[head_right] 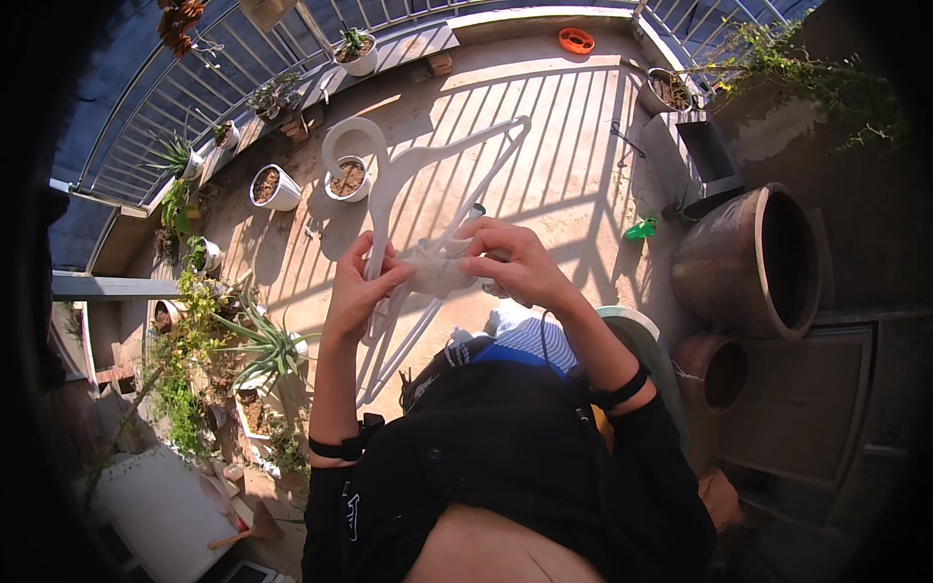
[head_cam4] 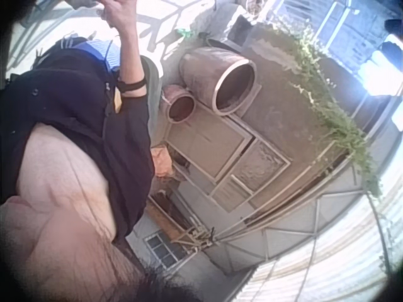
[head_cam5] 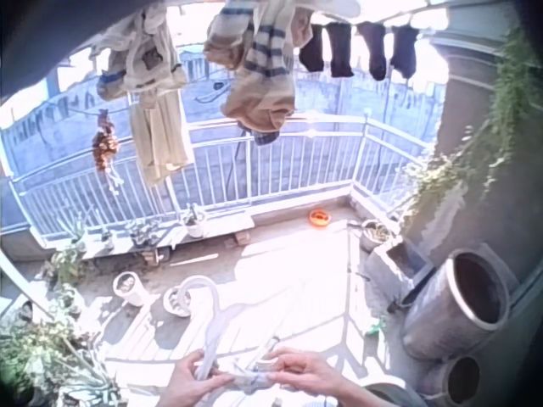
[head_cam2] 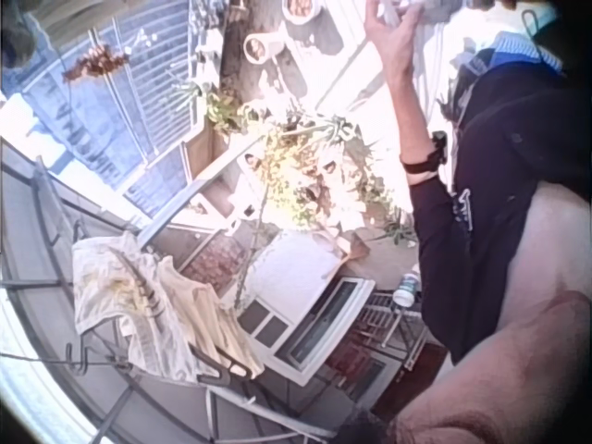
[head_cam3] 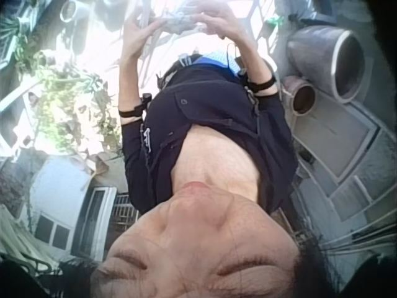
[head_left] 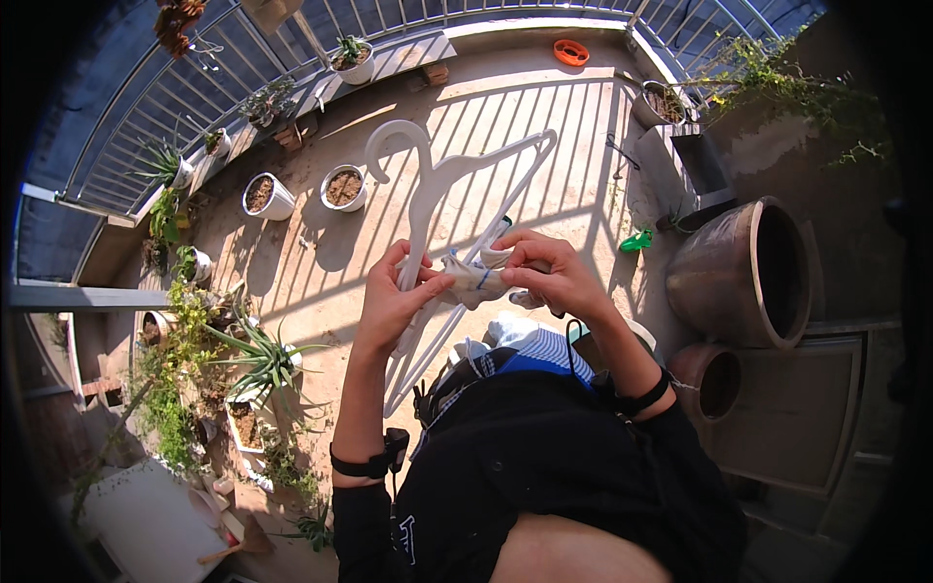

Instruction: The person clips small clothing items onto a white plastic hanger and hangs it on a clothesline. The person repeats this process with additional items, securing them with clips and placing the hanger on the line.

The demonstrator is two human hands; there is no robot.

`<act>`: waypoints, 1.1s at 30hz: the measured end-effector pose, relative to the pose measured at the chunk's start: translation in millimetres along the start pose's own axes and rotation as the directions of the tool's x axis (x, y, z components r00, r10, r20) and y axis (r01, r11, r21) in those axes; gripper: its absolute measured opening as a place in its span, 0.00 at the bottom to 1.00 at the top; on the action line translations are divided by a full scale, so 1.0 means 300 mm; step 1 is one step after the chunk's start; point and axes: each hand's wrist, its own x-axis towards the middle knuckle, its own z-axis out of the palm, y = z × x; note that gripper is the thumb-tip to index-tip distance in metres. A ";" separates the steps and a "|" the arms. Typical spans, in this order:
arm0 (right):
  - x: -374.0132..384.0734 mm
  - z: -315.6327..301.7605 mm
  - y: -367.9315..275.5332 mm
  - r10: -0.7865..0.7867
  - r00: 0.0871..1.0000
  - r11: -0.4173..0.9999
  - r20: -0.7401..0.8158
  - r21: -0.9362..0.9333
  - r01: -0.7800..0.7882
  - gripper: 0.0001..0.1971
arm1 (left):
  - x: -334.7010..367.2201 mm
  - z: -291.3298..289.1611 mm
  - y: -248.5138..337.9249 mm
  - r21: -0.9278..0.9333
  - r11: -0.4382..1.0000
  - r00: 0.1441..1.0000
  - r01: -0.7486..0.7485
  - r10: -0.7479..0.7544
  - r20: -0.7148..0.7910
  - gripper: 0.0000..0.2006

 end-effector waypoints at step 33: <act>0.025 0.096 0.128 0.309 0.946 0.828 0.100 0.462 -0.319 0.06 | -0.028 0.037 0.017 0.037 0.999 0.999 -0.037 0.038 -0.020 0.23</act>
